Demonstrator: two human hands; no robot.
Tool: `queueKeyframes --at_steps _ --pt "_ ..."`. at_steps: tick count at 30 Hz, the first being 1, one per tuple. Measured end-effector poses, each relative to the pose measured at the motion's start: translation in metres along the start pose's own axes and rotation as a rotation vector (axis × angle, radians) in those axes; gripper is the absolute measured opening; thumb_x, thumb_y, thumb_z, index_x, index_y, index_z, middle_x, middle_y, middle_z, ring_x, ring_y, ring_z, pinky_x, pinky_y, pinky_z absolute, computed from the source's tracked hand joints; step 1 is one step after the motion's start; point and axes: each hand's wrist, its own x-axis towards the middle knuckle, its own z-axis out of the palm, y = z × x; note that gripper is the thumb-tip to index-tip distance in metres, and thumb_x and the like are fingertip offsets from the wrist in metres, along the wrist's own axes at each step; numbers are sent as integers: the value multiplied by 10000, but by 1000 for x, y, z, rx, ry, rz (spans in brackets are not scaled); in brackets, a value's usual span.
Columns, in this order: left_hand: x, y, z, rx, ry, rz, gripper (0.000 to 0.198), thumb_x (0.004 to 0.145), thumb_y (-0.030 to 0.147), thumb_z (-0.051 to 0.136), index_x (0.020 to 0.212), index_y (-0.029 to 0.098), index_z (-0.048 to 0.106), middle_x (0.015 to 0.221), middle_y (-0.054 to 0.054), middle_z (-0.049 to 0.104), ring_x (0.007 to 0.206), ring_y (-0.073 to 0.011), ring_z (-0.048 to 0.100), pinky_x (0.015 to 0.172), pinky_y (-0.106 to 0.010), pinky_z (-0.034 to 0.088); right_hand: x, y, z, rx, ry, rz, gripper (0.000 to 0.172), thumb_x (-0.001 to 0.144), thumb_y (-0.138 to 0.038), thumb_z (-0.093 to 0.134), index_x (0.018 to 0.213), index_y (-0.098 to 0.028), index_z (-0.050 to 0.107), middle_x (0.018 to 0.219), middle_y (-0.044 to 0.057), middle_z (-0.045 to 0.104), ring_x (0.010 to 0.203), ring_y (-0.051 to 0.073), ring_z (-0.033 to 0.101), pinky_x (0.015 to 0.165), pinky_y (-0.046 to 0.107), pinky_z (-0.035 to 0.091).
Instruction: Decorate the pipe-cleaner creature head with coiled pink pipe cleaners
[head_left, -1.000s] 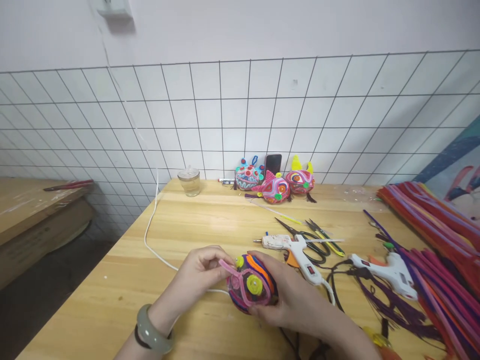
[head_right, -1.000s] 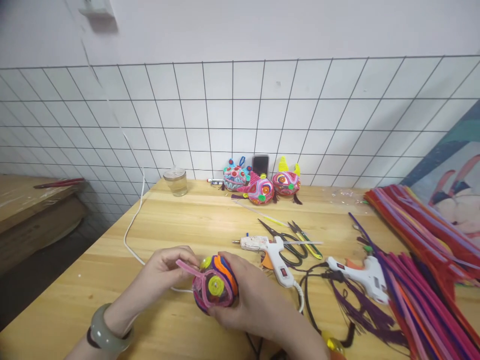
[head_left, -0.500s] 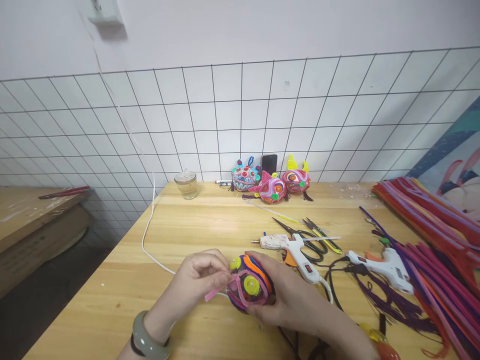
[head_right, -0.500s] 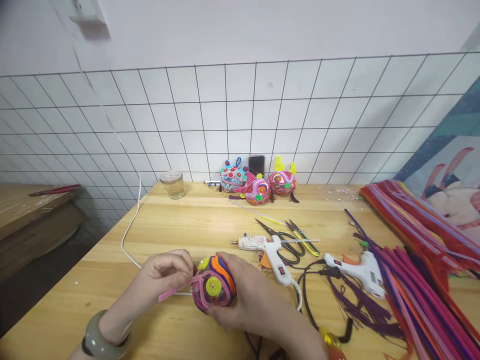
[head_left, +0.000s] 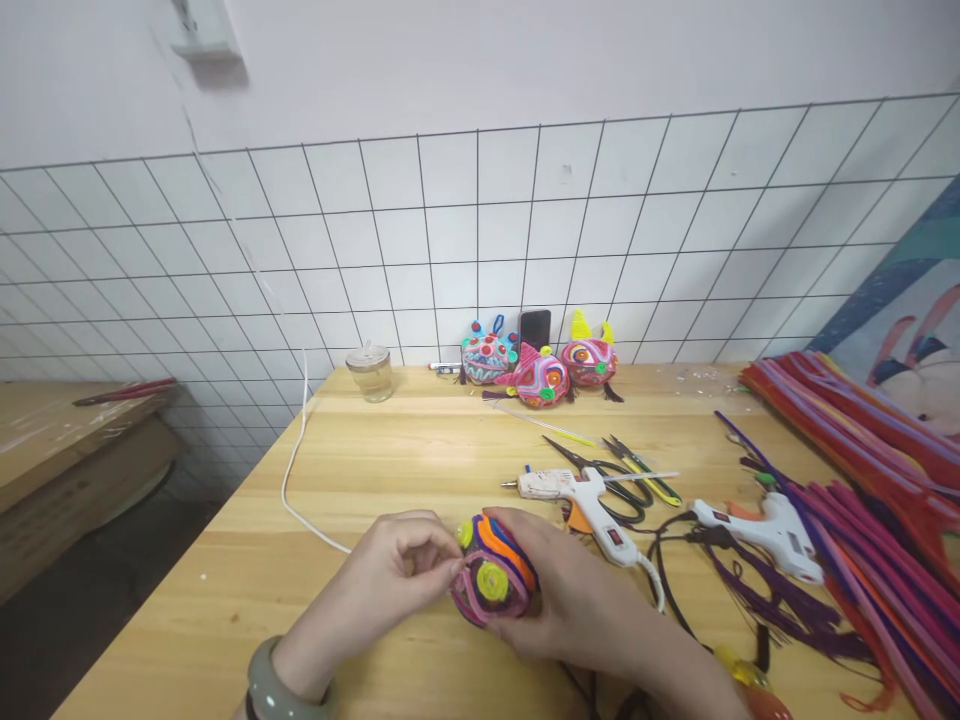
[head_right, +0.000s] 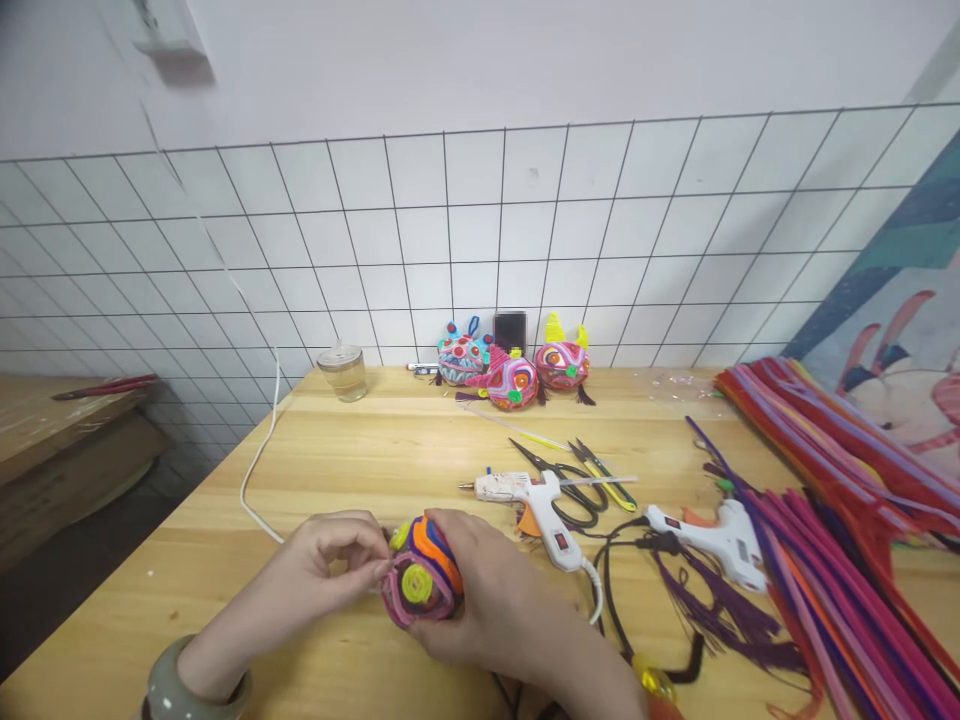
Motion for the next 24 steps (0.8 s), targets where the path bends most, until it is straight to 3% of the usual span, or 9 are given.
queueKeyframes --at_steps 3,8,10,15,24 --pt "0 -5 1 -86 -9 -33 191 764 308 631 699 130 654 679 -30 603 615 -129 525 566 -246 411 -1 1 0 11 1 -6 502 679 -297 657 1146 -193 505 1082 84 615 943 223 583 822 323 467" --pt "2 -9 4 -342 -50 -200 289 698 408 697 684 135 605 516 28 566 400 -60 432 400 -189 348 -1 4 -1 37 -13 -15 510 651 -279 665 1128 -187 508 1056 74 620 928 216 587 813 311 473" --pt "3 -9 5 -421 -65 -228 318 668 431 719 677 137 596 488 29 574 372 -66 458 380 -192 378 -1 6 0 41 -3 -25 538 642 -264 658 1148 -168 501 1099 93 611 966 226 584 851 325 465" --pt "5 -9 6 -549 -77 -245 333 629 419 759 671 133 595 527 9 627 446 -101 572 458 -226 483 -2 10 4 28 25 -36 612 623 -235 629 1201 -102 477 1179 157 584 1063 262 557 931 368 432" --pt "2 -9 -1 -577 -183 -239 280 670 363 749 650 123 606 517 3 634 461 -87 577 494 -203 456 -4 11 5 36 5 -88 601 573 -171 605 1163 -152 488 1189 131 581 1093 262 544 930 354 430"
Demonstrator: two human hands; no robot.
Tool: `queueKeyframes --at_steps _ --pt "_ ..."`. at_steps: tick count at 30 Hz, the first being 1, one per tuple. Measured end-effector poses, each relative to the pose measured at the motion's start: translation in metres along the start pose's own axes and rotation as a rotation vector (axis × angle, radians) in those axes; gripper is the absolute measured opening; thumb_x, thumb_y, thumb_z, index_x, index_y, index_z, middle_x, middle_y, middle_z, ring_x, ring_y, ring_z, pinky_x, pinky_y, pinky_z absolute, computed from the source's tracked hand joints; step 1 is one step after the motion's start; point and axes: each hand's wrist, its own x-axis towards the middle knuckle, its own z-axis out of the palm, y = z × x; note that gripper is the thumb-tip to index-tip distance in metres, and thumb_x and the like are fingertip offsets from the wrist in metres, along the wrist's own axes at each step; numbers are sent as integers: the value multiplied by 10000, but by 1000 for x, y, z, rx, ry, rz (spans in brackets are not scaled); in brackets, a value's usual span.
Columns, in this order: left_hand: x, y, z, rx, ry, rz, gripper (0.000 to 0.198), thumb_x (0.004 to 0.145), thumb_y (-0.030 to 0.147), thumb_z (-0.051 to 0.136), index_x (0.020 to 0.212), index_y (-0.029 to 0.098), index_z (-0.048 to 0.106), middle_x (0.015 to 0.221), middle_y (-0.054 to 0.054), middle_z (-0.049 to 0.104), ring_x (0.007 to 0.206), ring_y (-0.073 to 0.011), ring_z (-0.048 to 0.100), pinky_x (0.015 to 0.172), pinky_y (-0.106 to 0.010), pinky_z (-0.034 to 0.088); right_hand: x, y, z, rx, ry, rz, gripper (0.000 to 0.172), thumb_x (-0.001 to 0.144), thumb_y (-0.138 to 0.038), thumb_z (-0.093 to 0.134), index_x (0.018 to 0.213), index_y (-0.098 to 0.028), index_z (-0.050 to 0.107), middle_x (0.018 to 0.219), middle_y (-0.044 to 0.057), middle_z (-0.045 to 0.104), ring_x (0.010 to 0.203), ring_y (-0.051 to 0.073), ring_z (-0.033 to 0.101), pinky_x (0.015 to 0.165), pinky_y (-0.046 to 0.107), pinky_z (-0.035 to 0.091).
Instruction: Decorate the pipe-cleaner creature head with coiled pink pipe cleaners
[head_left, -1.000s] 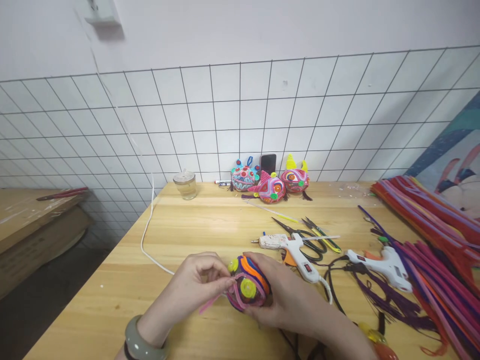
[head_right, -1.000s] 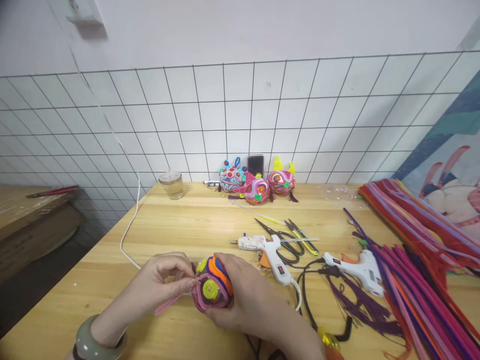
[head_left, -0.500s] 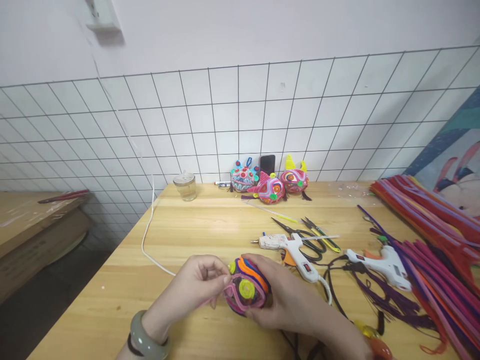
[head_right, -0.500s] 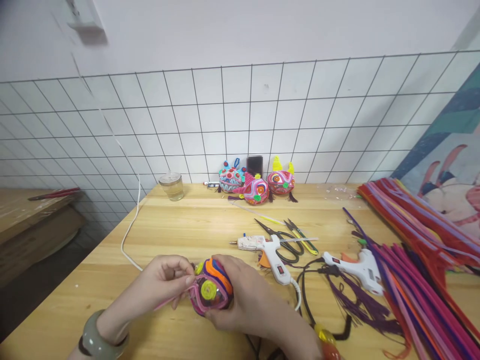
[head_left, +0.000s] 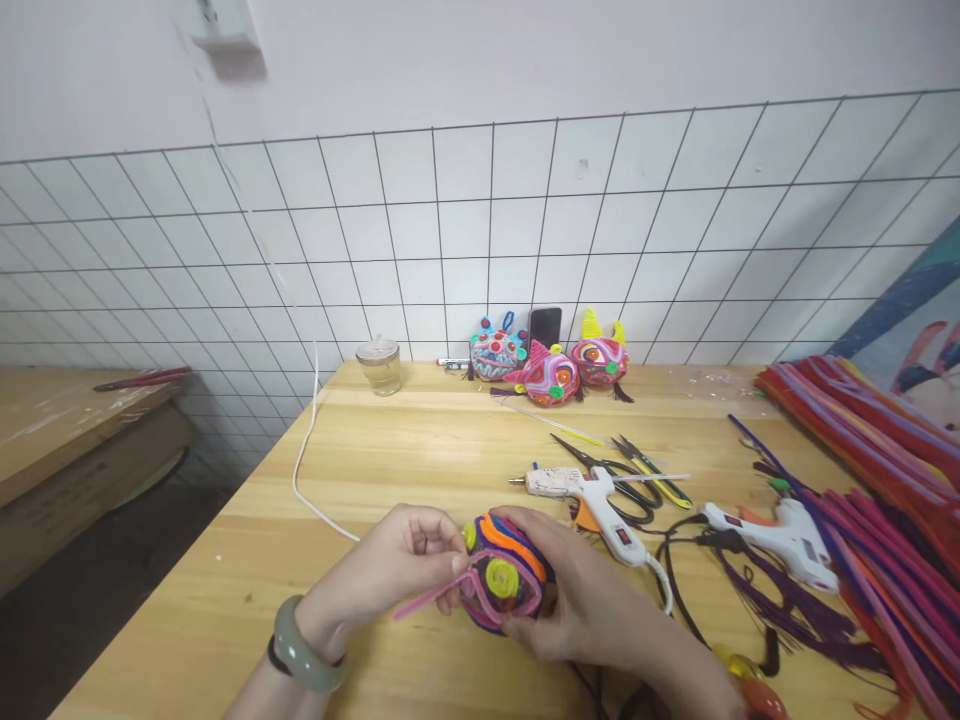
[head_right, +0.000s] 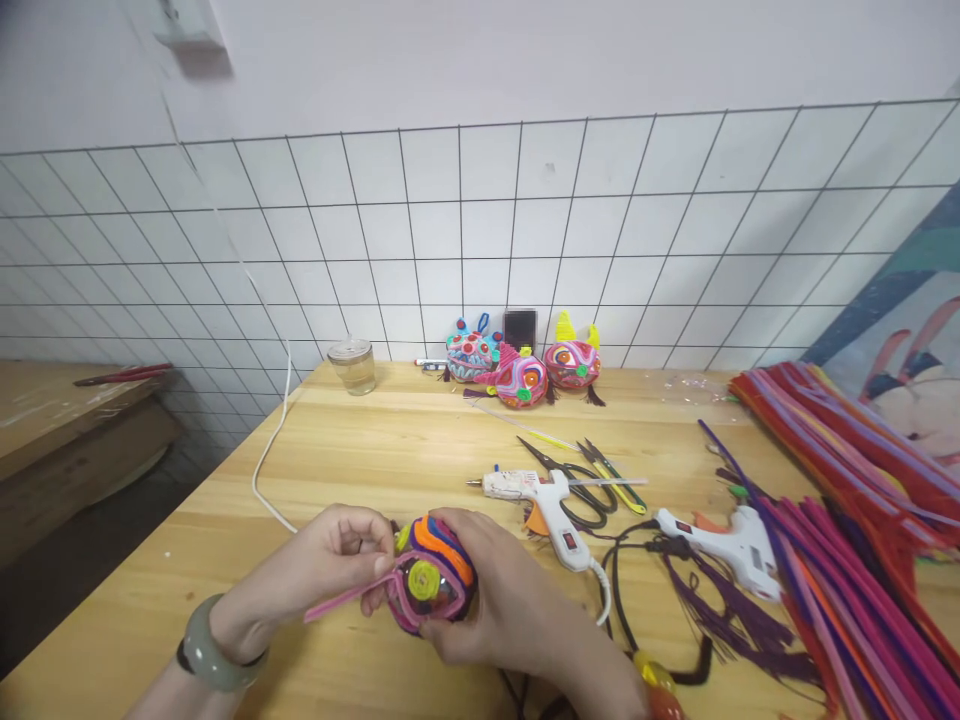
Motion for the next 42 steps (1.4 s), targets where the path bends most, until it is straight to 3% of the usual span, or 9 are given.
queueKeyframes --at_steps 8,13,42 --pt "-1 3 -3 13 -73 -33 283 653 373 758 664 118 635 570 -13 652 493 -105 600 509 -217 454 -3 6 3 44 14 -58 618 614 -167 627 1201 -198 436 1168 94 582 1063 235 558 907 329 440" --pt "-1 5 0 15 -72 -31 313 627 399 767 666 121 629 577 -5 644 499 -96 585 513 -214 439 -3 5 2 59 -5 -46 567 645 -191 645 1180 -210 457 1168 91 585 1054 235 567 892 322 451" --pt "-1 0 -1 89 -89 49 301 660 400 739 675 124 620 580 24 572 496 -65 488 501 -197 377 -7 20 11 24 22 39 683 616 -203 639 1257 -201 402 1230 130 567 1106 285 566 930 415 461"
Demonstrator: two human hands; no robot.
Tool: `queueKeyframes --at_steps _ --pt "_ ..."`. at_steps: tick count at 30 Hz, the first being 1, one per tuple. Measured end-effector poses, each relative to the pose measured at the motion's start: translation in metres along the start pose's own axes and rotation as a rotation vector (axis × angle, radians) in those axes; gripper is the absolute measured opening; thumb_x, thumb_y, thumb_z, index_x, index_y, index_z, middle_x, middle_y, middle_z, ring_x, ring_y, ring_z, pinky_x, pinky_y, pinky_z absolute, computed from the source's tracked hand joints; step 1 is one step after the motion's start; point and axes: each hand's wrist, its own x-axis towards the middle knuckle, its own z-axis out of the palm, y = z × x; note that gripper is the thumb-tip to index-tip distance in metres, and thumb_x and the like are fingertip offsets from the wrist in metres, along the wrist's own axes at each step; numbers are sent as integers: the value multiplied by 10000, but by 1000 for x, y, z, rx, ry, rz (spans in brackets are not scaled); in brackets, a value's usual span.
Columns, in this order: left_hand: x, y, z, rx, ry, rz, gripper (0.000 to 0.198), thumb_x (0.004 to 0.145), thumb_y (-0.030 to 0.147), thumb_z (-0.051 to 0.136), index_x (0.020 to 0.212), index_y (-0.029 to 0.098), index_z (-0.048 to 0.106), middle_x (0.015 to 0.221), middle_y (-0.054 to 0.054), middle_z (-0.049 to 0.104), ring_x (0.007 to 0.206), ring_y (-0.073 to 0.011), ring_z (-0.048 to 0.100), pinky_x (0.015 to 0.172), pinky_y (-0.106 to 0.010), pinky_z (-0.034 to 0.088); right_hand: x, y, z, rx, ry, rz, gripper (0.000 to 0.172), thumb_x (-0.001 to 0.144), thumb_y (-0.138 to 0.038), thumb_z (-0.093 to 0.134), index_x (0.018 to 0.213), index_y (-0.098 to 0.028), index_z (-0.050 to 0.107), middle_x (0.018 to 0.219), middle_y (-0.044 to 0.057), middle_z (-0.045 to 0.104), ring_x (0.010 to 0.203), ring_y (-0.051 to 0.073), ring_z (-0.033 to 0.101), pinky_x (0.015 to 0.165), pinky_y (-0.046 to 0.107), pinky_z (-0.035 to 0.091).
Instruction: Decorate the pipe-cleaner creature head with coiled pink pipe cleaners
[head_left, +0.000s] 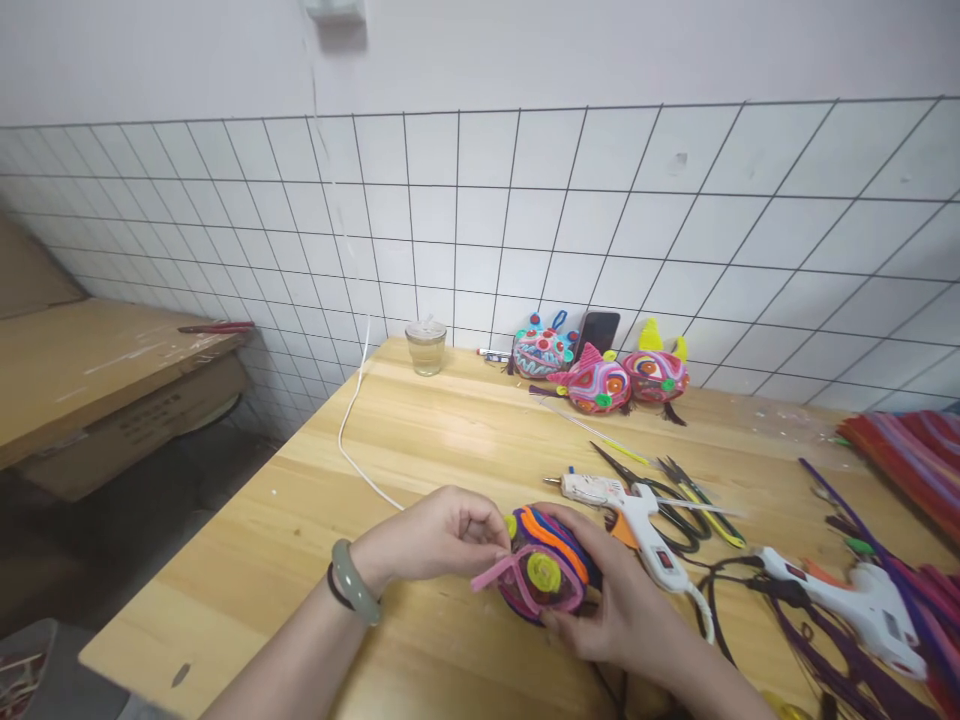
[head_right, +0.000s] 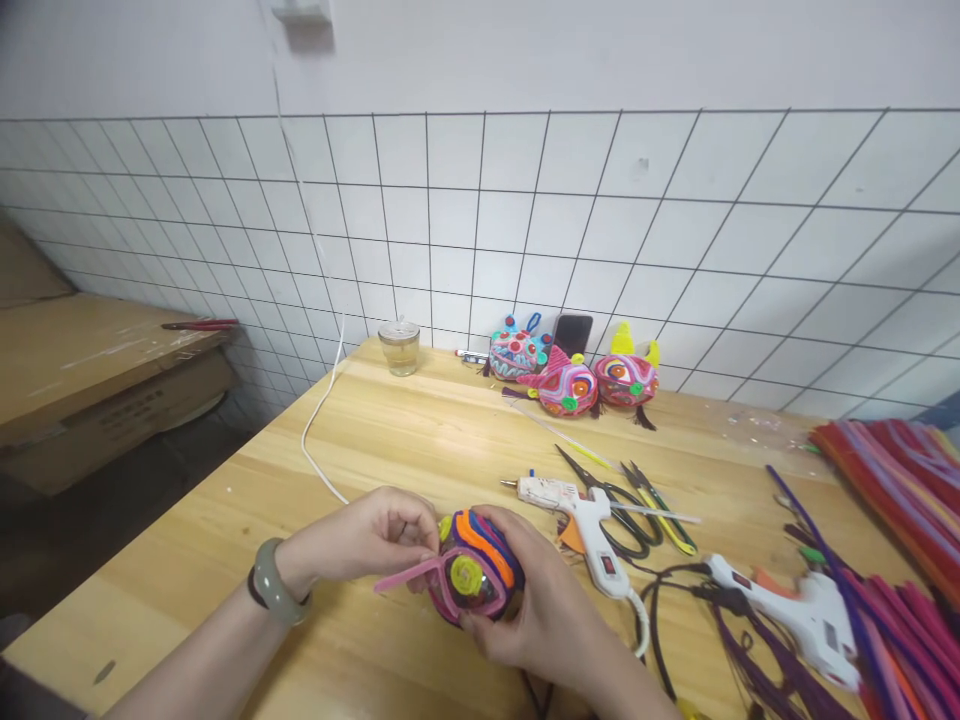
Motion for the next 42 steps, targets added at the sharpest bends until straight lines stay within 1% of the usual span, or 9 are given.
queueKeyframes --at_steps 6,11,18,23,29,32,36,40,42 --pt "1 -3 -1 -6 5 17 305 659 422 733 679 132 640 573 22 586 496 -70 503 512 -200 386 0 0 0 15 11 -27 652 626 -210 633 1244 -196 427 1231 130 577 1103 279 573 923 398 475" --pt "2 -4 0 -28 28 9 307 646 425 741 689 139 638 571 24 601 497 -72 518 515 -201 397 2 0 0 32 32 43 639 638 -255 635 1243 -159 453 1242 163 579 1127 305 564 942 434 464" --pt "3 0 3 -67 99 -22 353 593 445 763 687 134 624 606 6 640 524 -86 541 508 -213 399 3 3 2 181 -9 134 661 680 -393 665 1257 -141 464 1229 172 596 1079 284 601 895 400 503" --pt "7 -2 5 -94 164 -21 320 578 406 777 657 131 634 549 15 628 486 -82 534 498 -217 379 6 0 1 156 -4 171 698 676 -505 665 1247 -142 495 1218 168 610 1116 312 577 929 429 478" --pt "8 0 8 -128 218 5 283 576 368 784 636 133 639 522 22 621 476 -78 521 509 -219 389 9 -4 -1 163 -4 174 642 705 -495 623 1231 -152 489 1227 159 602 1151 309 550 954 428 460" --pt "8 1 8 -139 238 37 292 581 369 786 692 130 658 605 1 654 556 -98 563 579 -239 431 9 -4 -2 177 28 184 663 713 -464 632 1254 -133 438 1280 185 552 1186 313 517 975 441 437" --pt "11 -4 4 -177 300 105 568 586 375 794 1061 124 610 835 -61 679 766 -172 633 770 -340 463 7 -2 -2 151 138 169 690 728 -421 650 1301 -157 370 1327 181 502 1210 312 490 992 460 414" --pt "15 -11 6 -147 415 169 917 599 349 802 1366 159 337 1184 -153 557 1025 -241 580 901 -398 421 6 -2 3 139 257 176 702 732 -417 660 1309 -170 348 1349 177 465 1250 326 437 1001 472 400" --pt "16 -12 11 -219 356 141 1124 562 365 824 1438 168 148 1326 -207 441 1136 -274 521 930 -405 413 6 -3 9 143 327 171 710 740 -409 660 1323 -176 330 1356 169 447 1251 323 430 1008 476 390"
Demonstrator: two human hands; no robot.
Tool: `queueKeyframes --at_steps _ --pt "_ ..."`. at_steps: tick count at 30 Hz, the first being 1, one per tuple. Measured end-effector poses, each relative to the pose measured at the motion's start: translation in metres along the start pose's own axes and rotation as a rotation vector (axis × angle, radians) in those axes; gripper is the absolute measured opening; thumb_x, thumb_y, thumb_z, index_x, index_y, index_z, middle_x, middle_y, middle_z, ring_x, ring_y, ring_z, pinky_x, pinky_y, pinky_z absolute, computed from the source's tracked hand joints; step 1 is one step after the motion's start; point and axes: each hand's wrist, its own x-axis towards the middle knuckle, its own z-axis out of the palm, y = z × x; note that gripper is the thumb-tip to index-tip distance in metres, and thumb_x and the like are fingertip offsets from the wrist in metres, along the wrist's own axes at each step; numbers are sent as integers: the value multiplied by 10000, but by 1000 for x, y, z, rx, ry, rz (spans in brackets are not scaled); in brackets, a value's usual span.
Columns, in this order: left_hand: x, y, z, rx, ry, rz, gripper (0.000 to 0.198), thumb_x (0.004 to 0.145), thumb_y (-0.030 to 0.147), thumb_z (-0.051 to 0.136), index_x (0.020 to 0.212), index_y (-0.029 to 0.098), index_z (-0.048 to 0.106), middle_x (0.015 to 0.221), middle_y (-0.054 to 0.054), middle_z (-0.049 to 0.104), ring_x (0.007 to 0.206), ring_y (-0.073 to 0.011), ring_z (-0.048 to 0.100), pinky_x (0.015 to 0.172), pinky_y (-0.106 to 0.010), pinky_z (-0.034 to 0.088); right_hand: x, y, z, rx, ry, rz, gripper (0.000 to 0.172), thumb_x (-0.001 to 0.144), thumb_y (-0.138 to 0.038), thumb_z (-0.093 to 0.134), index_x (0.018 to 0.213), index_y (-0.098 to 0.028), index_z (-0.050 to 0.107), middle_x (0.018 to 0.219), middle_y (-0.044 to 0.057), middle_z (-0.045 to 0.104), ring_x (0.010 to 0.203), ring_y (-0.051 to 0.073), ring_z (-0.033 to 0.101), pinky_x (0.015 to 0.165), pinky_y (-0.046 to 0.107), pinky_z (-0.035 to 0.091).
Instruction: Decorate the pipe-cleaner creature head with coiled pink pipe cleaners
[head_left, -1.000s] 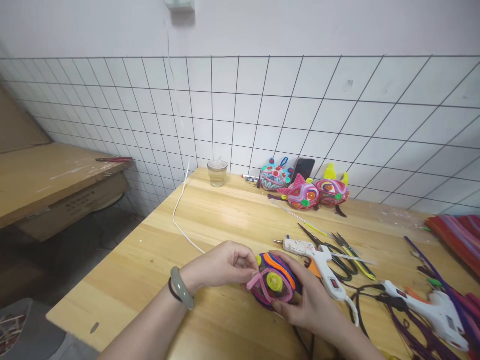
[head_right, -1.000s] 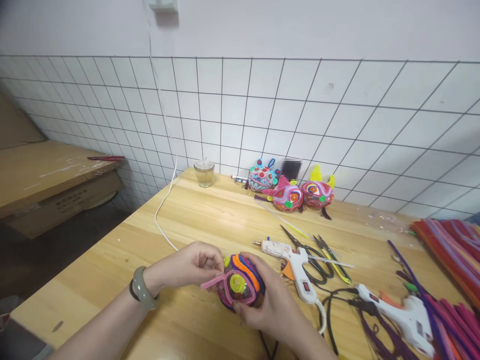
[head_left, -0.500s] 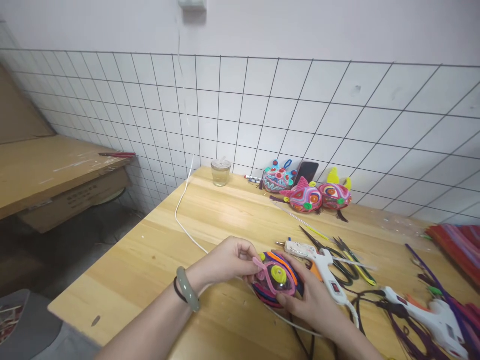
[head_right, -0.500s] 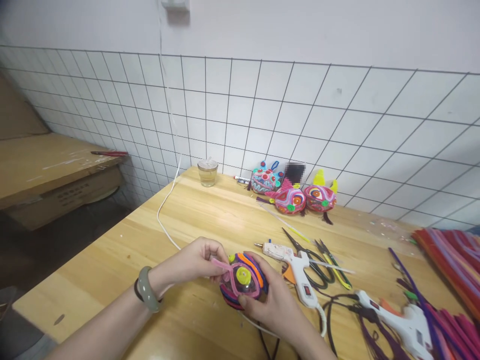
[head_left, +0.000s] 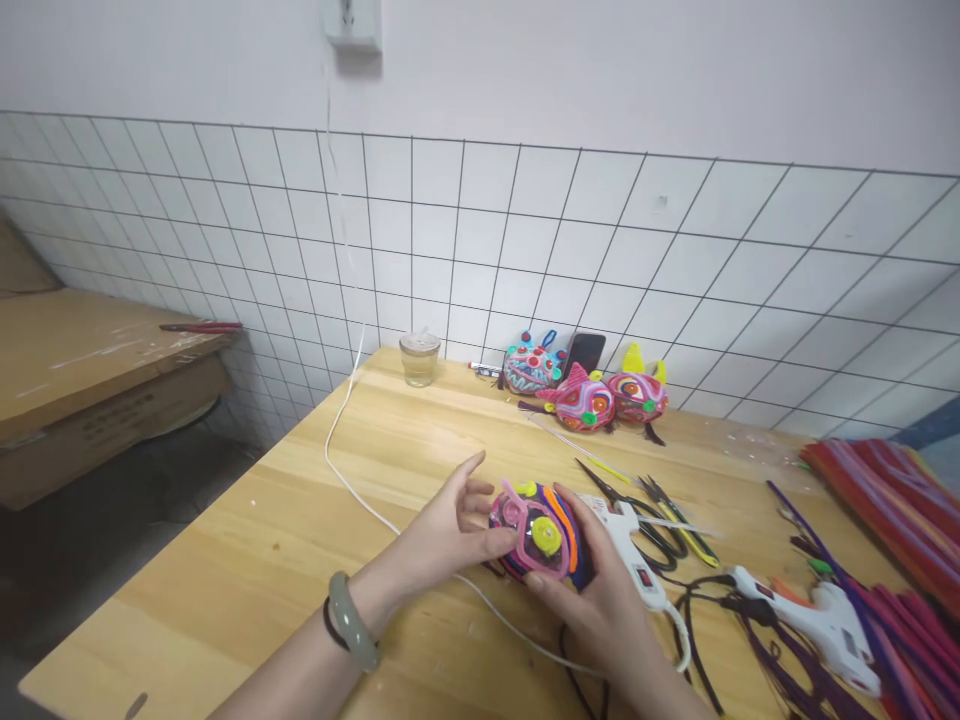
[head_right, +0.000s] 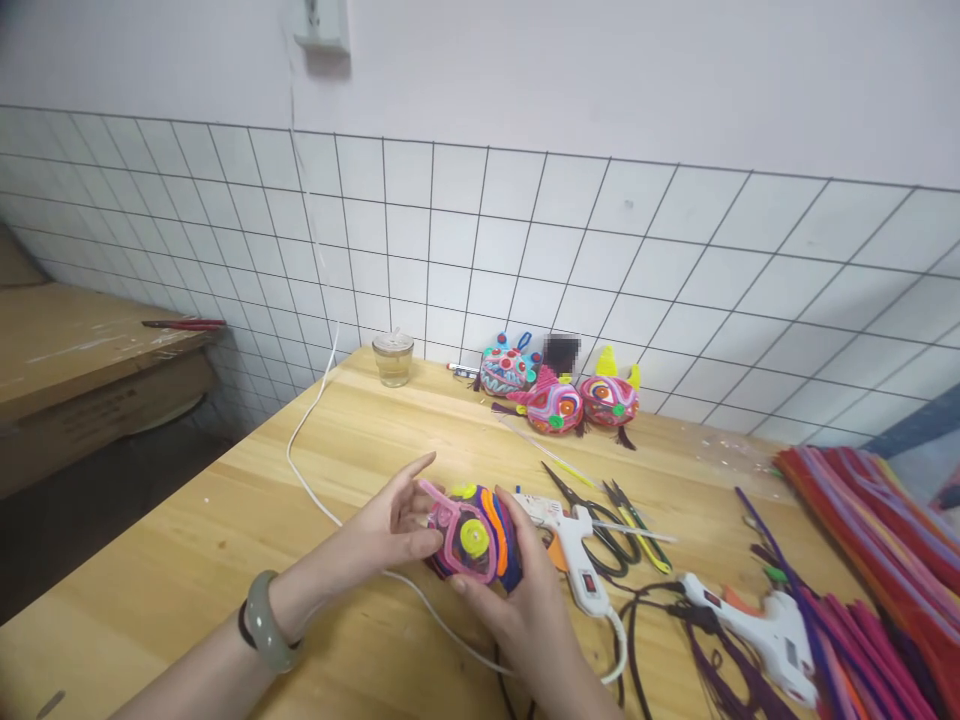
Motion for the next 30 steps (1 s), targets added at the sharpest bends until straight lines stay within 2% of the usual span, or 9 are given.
queueKeyframes --at_steps 3,6,11,14,17,20,25,27,30 --pt "-4 -1 11 -216 -113 -75 1228 581 353 821 1451 174 -27 1394 -207 403 1229 -251 461 1010 -371 358 -4 2 9 -23 111 -27 696 761 -389 658 1337 -195 318 1361 149 422 1254 312 413 1027 488 360" --pt "-7 -2 20 -320 -70 -110 1109 605 262 819 1445 223 96 1470 -156 326 1293 -249 393 1010 -340 366 -8 5 16 -90 170 -88 678 782 -367 647 1353 -222 311 1363 128 404 1275 312 375 1038 495 341" --pt "-4 -1 18 -400 42 -82 834 734 193 707 1406 250 218 1434 -144 392 1133 -282 553 875 -410 481 -12 9 17 -139 44 -191 660 864 -314 555 1427 -283 212 1444 90 318 1334 284 298 1054 466 334" --pt "-1 1 12 -394 100 -39 715 792 237 645 1390 241 254 1384 -152 451 1009 -258 622 827 -422 506 -11 7 13 -105 -21 -206 549 892 -298 510 1398 -308 297 1406 71 390 1305 267 354 1024 439 381" --pt "0 3 8 -348 128 -38 674 799 268 638 1373 243 286 1359 -134 483 1020 -246 617 809 -375 512 -7 4 9 -4 -8 -129 383 897 -316 496 1278 -299 458 1287 76 507 1182 249 488 944 393 450" --pt "-2 3 10 -256 127 -87 734 764 283 677 1383 239 284 1352 -125 496 1077 -255 590 845 -349 492 -3 2 6 146 26 17 302 878 -364 514 1155 -243 522 1166 104 567 1003 240 580 844 378 494" --pt "-5 3 12 -157 81 -129 766 748 383 676 1388 214 291 1364 -147 485 1131 -289 554 897 -381 459 0 5 7 242 42 120 298 815 -402 597 1039 -218 529 872 49 591 826 216 566 754 367 471" --pt "-5 3 12 -121 92 -116 734 744 410 673 1361 208 331 1333 -142 516 1138 -282 549 914 -374 447 1 5 8 241 44 132 323 800 -406 619 1044 -220 515 850 33 579 808 205 550 746 361 455" --pt "-5 2 11 -34 101 -65 541 766 429 645 1217 196 461 1213 -113 596 1110 -264 561 902 -361 450 2 5 8 257 23 155 400 792 -425 623 1101 -216 479 868 37 583 811 207 550 751 370 453"
